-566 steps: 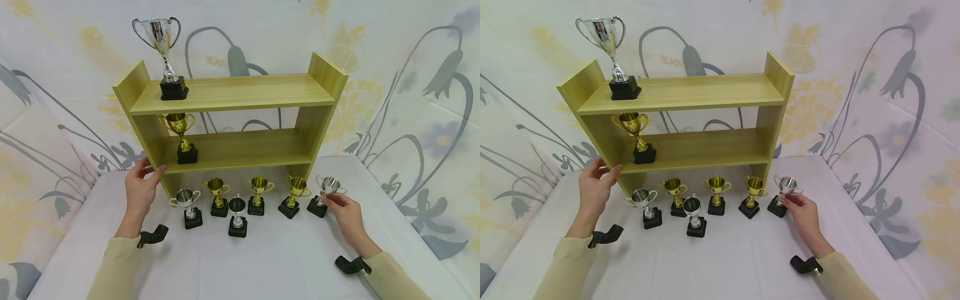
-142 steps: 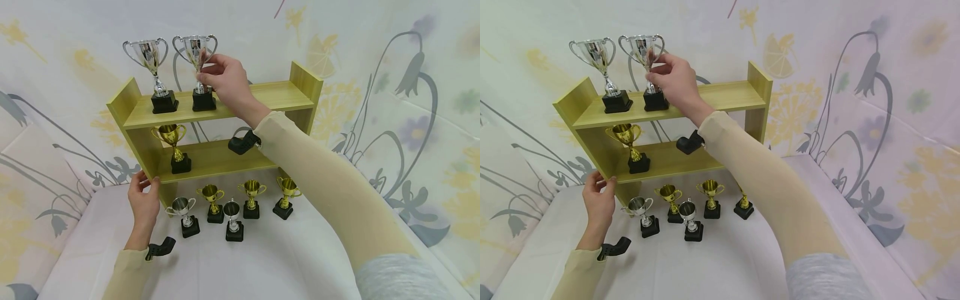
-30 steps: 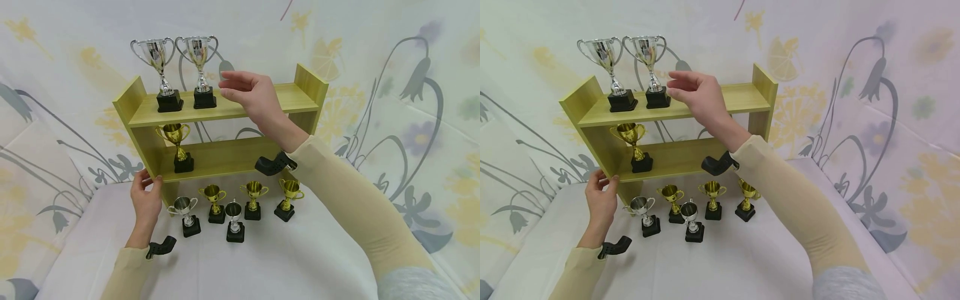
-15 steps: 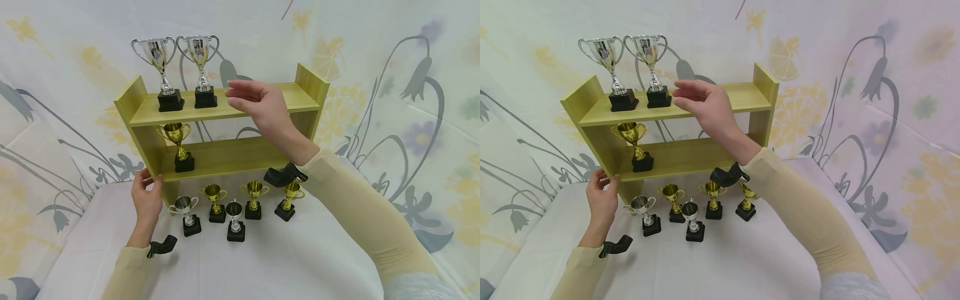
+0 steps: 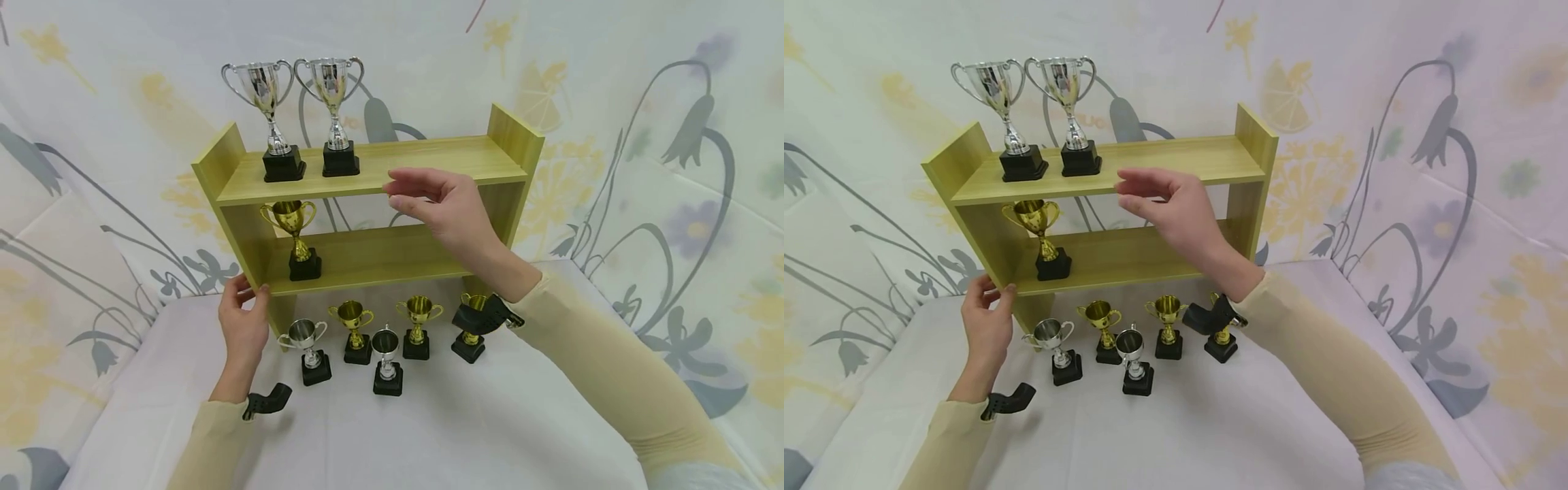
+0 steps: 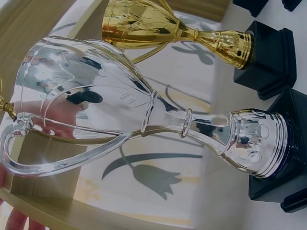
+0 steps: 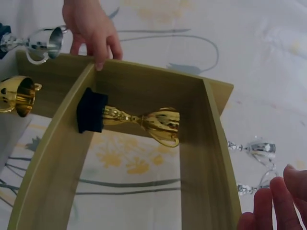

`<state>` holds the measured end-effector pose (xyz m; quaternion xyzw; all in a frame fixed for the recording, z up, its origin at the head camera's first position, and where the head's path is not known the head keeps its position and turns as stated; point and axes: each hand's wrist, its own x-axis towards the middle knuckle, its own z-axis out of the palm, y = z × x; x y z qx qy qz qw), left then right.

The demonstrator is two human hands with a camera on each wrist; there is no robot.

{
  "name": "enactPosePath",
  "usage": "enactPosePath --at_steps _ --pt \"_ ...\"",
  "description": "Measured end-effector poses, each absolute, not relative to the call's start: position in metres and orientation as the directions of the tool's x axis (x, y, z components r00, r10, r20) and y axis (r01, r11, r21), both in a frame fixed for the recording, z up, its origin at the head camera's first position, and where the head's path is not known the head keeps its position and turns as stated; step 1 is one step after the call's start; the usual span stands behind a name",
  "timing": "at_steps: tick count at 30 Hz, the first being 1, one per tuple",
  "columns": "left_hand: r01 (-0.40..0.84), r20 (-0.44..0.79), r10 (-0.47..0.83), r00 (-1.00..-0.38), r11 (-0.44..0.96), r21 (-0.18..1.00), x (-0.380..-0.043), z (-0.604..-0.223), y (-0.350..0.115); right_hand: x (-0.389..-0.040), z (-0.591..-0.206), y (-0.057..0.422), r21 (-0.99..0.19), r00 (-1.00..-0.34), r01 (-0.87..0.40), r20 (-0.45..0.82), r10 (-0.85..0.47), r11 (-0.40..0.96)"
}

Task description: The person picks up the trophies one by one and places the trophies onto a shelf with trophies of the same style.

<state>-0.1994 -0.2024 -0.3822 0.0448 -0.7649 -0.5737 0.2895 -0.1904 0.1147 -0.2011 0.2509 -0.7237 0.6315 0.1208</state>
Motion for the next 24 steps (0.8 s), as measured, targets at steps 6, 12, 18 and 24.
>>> enactPosePath --at_steps 6,12,18,24 --pt "0.262 0.396 -0.394 -0.83 0.351 0.899 -0.197 -0.382 -0.201 -0.181 -0.214 0.119 -0.849 -0.841 -0.52 0.489 -0.232 0.094" --pt "0.259 0.397 -0.392 -0.83 0.359 0.896 -0.196 -0.381 -0.201 -0.175 -0.231 0.124 -0.872 -0.857 -0.481 0.447 -0.255 0.089" --pt "0.267 0.407 -0.389 -0.826 0.366 0.891 -0.197 -0.381 -0.2 -0.172 -0.249 0.128 -0.895 -0.878 -0.435 0.396 -0.27 0.102" --pt "0.27 0.408 -0.39 -0.825 0.361 0.892 -0.197 -0.381 -0.201 -0.168 -0.265 0.128 -0.913 -0.886 -0.4 0.364 -0.287 0.075"
